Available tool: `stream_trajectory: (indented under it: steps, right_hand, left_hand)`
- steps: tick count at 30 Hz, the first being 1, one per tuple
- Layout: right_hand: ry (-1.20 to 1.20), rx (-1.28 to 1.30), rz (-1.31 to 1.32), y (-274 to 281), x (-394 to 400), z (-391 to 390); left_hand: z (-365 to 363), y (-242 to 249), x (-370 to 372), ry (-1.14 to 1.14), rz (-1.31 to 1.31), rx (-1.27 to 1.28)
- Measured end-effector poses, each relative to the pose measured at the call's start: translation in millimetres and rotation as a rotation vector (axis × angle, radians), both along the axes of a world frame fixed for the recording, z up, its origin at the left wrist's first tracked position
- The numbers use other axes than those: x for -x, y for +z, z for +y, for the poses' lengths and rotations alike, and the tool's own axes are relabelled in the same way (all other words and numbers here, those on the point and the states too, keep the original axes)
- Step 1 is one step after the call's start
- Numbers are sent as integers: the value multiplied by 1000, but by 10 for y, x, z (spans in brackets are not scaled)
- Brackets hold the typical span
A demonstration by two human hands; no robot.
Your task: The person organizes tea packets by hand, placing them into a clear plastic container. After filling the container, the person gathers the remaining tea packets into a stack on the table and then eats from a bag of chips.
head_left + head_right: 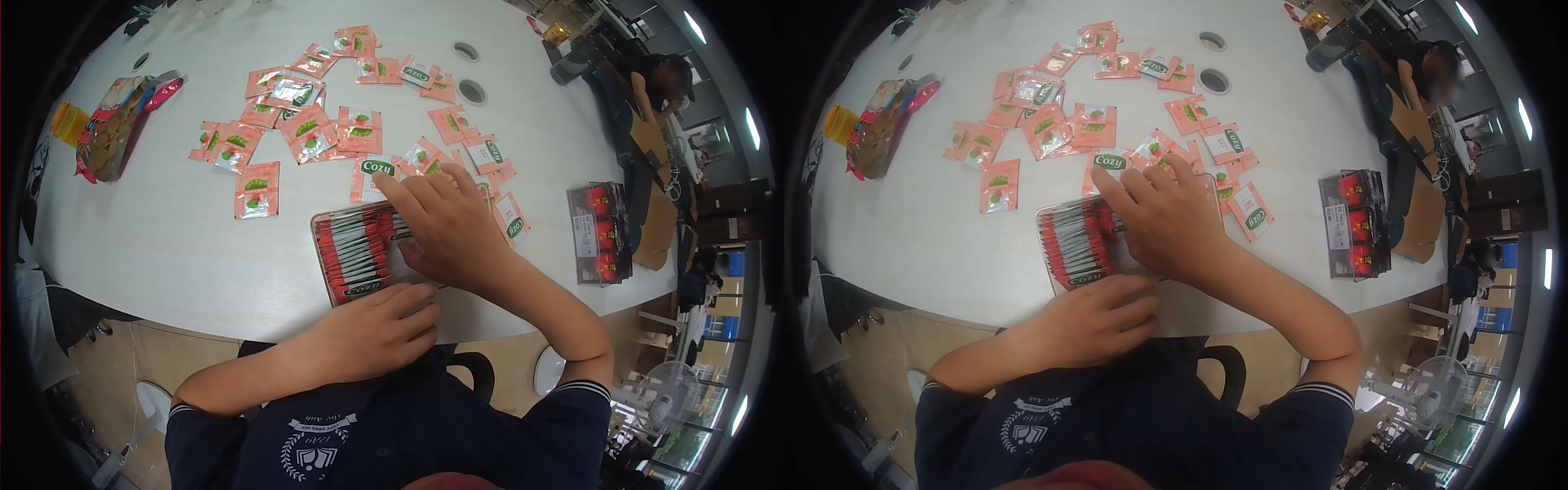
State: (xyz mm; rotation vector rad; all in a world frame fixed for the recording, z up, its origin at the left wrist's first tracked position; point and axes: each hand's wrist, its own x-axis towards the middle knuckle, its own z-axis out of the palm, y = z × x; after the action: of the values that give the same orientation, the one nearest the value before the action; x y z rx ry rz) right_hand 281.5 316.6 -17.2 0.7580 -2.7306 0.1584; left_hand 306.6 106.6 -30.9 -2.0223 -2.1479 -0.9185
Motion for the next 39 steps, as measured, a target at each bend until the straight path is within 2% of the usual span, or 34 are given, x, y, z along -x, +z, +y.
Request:
stream_trajectory:
  steps: [14, 17, 39]
  right_hand:
    - [26, 50, -47, 50, -3, 27]
    - [21, 24, -157, 86, 13, 40]
    - [27, 70, -143, 100, 47, 77]
  left_hand:
    - [-2, 14, 5, -2, 36, 42]
    - [-1, 6, 1, -4, 30, 51]
    - [-2, 25, -3, 2, 33, 65]
